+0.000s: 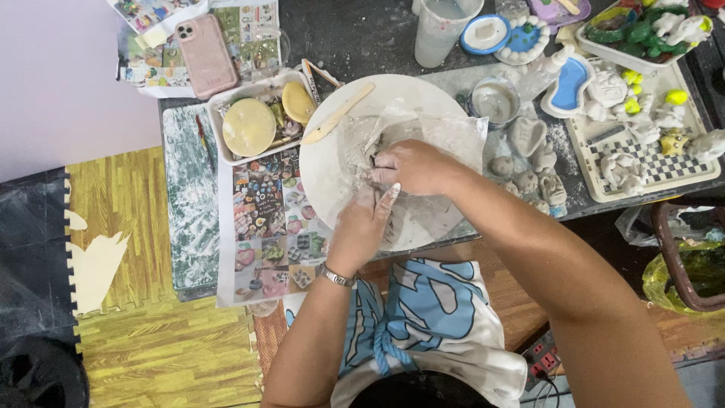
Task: The person shapes a small piece of grey clay on a white rotating plate, using their hands and a wooden modeling tool to refine the form. They repeatedly roll the clay between their palms and use the tool to smooth and detail the surface, occasionally dipping their fingers into a water container to adjust the clay's consistency.
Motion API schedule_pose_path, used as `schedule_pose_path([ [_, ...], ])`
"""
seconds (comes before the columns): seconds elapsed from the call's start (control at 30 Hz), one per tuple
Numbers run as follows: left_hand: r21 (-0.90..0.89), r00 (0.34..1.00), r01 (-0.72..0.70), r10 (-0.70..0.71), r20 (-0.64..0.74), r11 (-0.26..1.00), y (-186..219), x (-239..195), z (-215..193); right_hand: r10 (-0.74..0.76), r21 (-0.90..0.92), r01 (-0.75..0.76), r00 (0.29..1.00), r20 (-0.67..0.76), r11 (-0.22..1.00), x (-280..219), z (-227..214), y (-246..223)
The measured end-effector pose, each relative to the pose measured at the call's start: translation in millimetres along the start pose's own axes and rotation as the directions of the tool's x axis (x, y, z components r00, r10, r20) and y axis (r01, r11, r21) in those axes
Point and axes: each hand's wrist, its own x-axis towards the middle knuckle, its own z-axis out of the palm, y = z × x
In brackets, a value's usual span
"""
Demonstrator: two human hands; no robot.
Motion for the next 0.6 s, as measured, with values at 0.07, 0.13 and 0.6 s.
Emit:
schedule_pose_path([
  [0.07, 0.039, 0.999, -0.041, 0.041, -0.01, 0.998, -0.2, 1.5, 2.2, -0.031, -0.036, 0.03, 0.999, -0.025, 0.999, -0.5, -4.0, -2.5],
  [0.13, 0.05, 0.996, -0.086, 0.087, -0.015, 0.995, -2.1, 1.1, 3.7, -0.056, -0.073, 0.052, 0.997, -0.05, 0.996, -2.0, -4.6, -3.5],
  [0.6, -0.508, 0.962, 0.233, -0.121, 0.243, 0.829, -9.8, 9.4, -9.9, -0.257, -0.123, 0.23, 0.915, -0.311, 0.965, -9.5, 38.1, 18.7],
])
